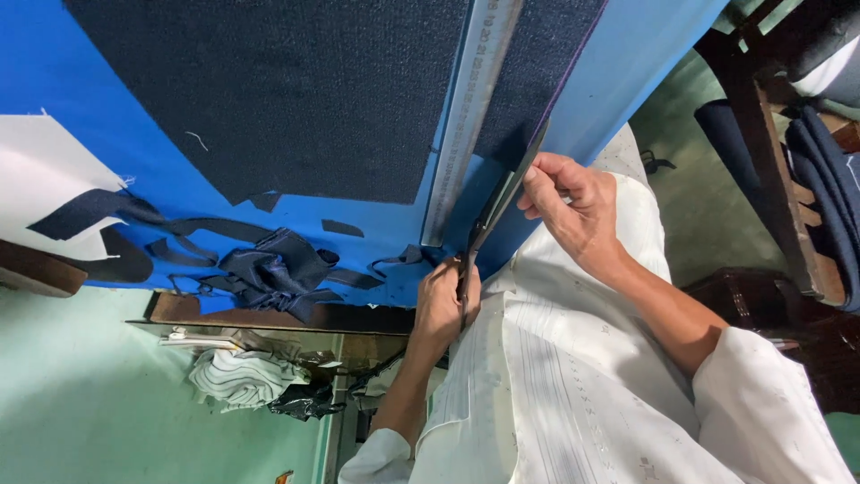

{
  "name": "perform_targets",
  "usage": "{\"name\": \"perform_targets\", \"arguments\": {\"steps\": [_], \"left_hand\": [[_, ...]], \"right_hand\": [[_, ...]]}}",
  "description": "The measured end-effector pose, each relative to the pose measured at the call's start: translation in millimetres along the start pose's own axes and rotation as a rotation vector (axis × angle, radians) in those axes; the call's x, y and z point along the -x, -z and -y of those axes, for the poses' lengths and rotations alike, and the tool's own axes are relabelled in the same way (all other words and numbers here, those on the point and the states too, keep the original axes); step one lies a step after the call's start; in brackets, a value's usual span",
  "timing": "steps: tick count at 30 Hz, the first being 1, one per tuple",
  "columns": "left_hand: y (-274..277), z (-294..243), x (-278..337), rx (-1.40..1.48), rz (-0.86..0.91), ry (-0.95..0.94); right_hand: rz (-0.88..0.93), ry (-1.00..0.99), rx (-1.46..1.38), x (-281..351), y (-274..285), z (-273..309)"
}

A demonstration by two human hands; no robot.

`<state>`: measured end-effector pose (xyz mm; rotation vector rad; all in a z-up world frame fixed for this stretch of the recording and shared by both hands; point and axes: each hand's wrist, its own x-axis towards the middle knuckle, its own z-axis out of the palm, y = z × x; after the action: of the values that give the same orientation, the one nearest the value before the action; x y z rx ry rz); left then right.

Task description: Measuring and cutting dark fabric into patterns using a ruler, tailor's chalk, and large scissors on a cutting table.

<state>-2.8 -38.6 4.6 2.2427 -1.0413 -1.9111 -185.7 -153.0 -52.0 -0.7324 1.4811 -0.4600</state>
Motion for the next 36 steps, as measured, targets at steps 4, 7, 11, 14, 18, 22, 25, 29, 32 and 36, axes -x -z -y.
{"name": "perform_targets", "arguments": {"steps": [4,7,11,14,18,22,25,29,32,36], "left_hand": [[-4.7,9.0,1.2,-0.023,-0.011,-0.003],[-1.2,1.6,1.3,-0.049,-0.001,0.017],[3.8,-4.6,-4.1,-0.023,0.040,0.028],[3.8,-9.1,-7.6,0.009,0.066,0.042],[1.5,-7.5,-14.4,-0.003,0.025,-0.029],[-0.9,-3.8,-12.6,0.010,0.022,-0.031],[-2.3,-0.6,-13.2,0.029,0.018,-0.019],[7.7,-23.9,-22.2,0.033,0.032,-0.036],[9.4,-34.3,-28.8,0.057,0.035,-0.045],[3.9,-33.3,-29.7,0.071,0.010,-0.049]], "right_hand": [[-0.006,0.016,0.016,0.2,-1.1,-1.2],[-0.012,0.000,0.009,-0.4,-1.2,0.4],[0.002,0.002,0.001,-0.6,0.4,-3.7],[0.004,-0.011,0.009,0.4,1.2,-5.6],[0.012,-0.011,0.006,-1.4,1.6,-3.5],[0.018,-0.010,0.012,-1.4,3.1,-4.6],[0.031,-0.002,0.019,-2.5,4.9,-4.7],[0.044,-0.022,0.007,-4.0,8.4,-3.4],[0.057,-0.021,0.007,-4.7,8.9,-2.9],[0.059,-0.037,0.017,-5.3,9.5,-0.4]]}}
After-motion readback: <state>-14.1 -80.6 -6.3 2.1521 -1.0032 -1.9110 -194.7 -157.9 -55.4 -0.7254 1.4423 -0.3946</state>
